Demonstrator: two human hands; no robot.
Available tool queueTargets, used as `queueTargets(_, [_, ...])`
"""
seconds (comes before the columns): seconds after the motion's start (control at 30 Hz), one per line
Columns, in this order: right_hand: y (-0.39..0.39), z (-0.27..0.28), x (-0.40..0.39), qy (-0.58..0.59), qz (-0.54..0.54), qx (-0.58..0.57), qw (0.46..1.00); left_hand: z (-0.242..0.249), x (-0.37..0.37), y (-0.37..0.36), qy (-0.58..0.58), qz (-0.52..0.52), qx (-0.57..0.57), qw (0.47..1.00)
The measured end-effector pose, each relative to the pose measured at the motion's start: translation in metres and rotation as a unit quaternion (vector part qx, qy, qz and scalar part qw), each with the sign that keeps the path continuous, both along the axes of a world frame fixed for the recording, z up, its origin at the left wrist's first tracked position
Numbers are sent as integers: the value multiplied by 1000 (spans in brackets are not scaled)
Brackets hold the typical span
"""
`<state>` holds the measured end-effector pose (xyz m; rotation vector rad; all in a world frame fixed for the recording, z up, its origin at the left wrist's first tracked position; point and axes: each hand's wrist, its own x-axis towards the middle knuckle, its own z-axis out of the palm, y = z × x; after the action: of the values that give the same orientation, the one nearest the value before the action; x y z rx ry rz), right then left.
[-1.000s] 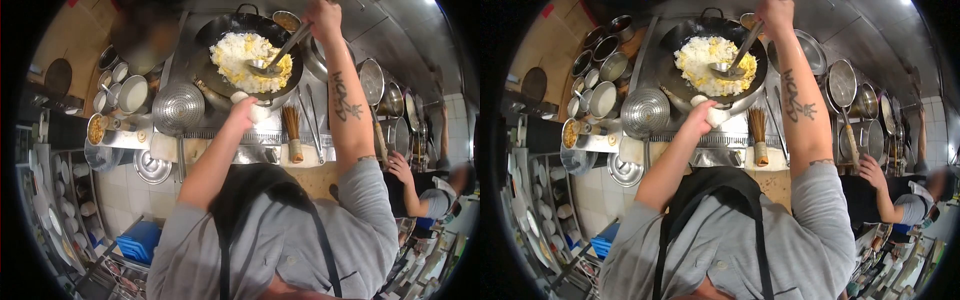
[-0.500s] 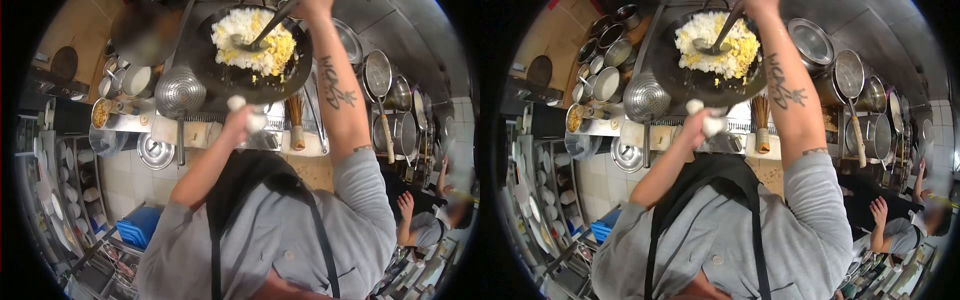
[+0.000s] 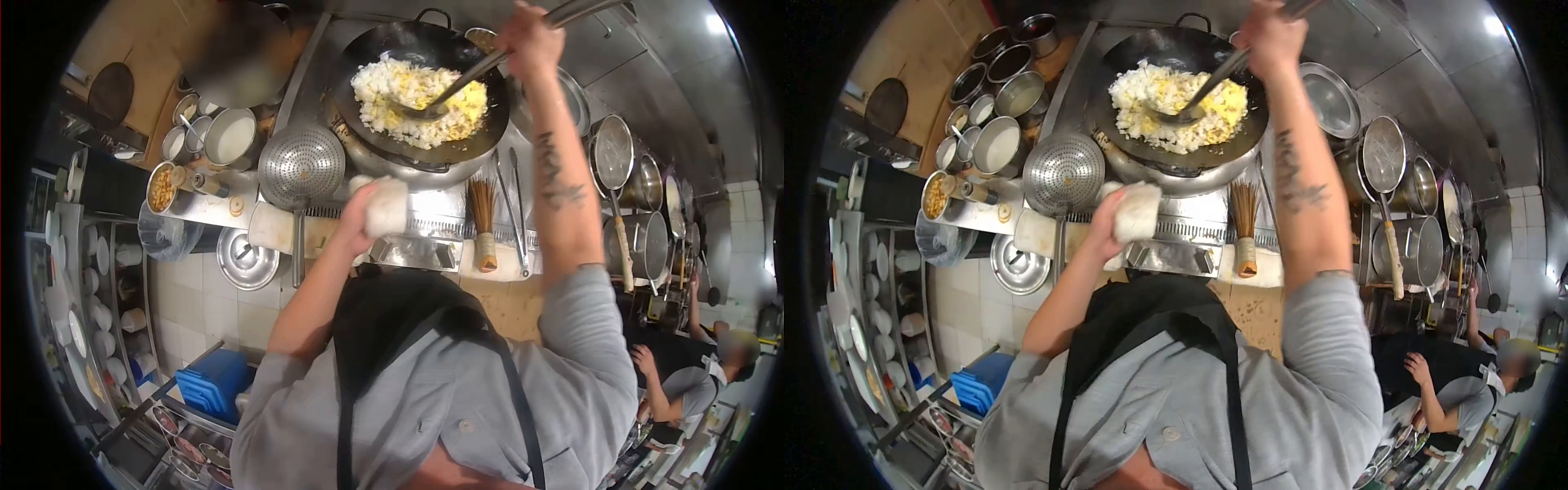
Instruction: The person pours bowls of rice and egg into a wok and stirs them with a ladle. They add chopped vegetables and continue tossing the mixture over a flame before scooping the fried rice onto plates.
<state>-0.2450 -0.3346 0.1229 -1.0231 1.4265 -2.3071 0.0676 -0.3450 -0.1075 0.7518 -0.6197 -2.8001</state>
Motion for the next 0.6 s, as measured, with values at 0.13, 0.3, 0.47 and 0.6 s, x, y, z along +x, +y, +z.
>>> queueTargets(0.13, [41, 69, -39, -45, -27, -18, 998, 14, 89, 7, 42, 21, 123, 991])
queueTargets(0.3, [45, 25, -70, 16, -109, 24, 994, -13, 98, 28, -71, 16, -26, 997])
queueTargets(0.47, [-32, 50, 3, 29, 87, 120, 988, -12, -9, 28, -103, 102, 5, 989])
queueTargets(0.6, [-37, 55, 80, 245, 88, 169, 951, 17, -70, 11, -93, 96, -1, 991])
